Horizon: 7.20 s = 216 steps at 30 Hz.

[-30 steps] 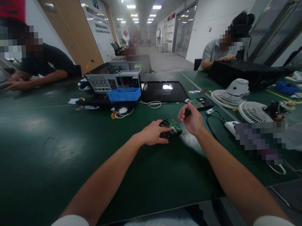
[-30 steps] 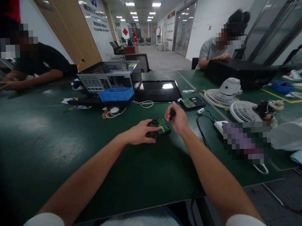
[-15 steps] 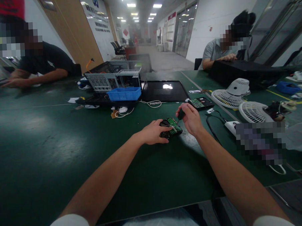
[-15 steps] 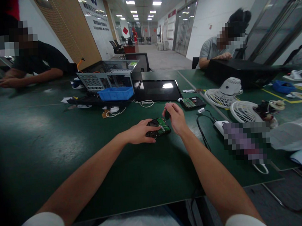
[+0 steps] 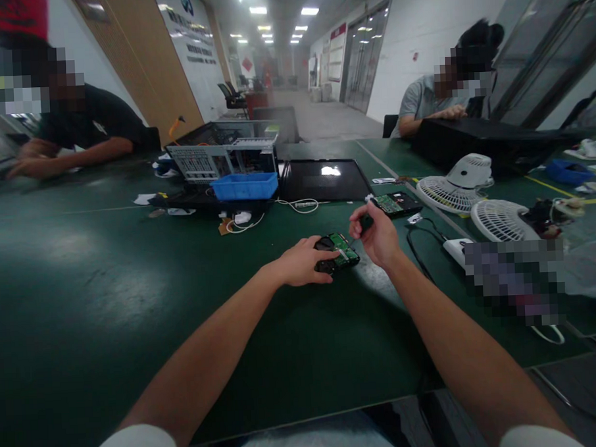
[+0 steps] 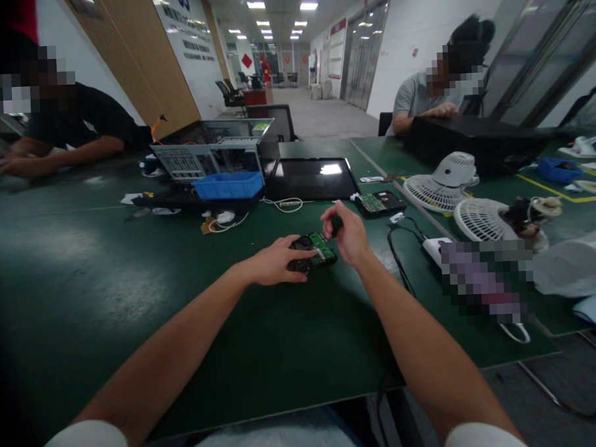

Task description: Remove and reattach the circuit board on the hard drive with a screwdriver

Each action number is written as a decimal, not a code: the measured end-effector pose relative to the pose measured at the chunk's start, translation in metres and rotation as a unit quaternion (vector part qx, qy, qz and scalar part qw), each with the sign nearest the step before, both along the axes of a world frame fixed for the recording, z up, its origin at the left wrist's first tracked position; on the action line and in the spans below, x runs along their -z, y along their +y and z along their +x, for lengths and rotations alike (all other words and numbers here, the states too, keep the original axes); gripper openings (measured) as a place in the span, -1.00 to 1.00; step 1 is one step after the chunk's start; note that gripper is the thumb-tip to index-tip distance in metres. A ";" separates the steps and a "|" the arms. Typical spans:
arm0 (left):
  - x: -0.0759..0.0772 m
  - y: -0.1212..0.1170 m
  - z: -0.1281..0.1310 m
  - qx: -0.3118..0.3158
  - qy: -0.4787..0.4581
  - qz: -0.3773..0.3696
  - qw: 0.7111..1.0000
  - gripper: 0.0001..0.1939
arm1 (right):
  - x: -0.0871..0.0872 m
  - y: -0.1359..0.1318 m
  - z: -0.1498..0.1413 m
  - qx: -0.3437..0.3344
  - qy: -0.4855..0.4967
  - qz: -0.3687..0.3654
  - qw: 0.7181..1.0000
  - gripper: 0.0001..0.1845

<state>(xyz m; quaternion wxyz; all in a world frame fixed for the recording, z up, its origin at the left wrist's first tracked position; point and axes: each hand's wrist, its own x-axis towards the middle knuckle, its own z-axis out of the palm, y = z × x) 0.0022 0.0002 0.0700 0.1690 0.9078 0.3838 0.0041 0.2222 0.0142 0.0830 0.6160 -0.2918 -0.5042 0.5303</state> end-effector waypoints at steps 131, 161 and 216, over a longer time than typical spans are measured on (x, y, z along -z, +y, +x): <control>0.000 -0.001 0.000 0.003 -0.003 0.008 1.000 -0.23 | 0.005 0.005 -0.004 0.014 0.029 -0.016 0.999 -0.56; -0.005 -0.003 0.000 -0.006 -0.002 -0.008 1.000 -0.22 | 0.002 0.003 -0.006 0.024 -0.002 -0.002 1.000 -0.54; -0.004 -0.002 0.000 -0.001 0.003 -0.005 1.000 -0.21 | 0.010 0.004 -0.002 0.023 -0.079 -0.009 0.997 -0.31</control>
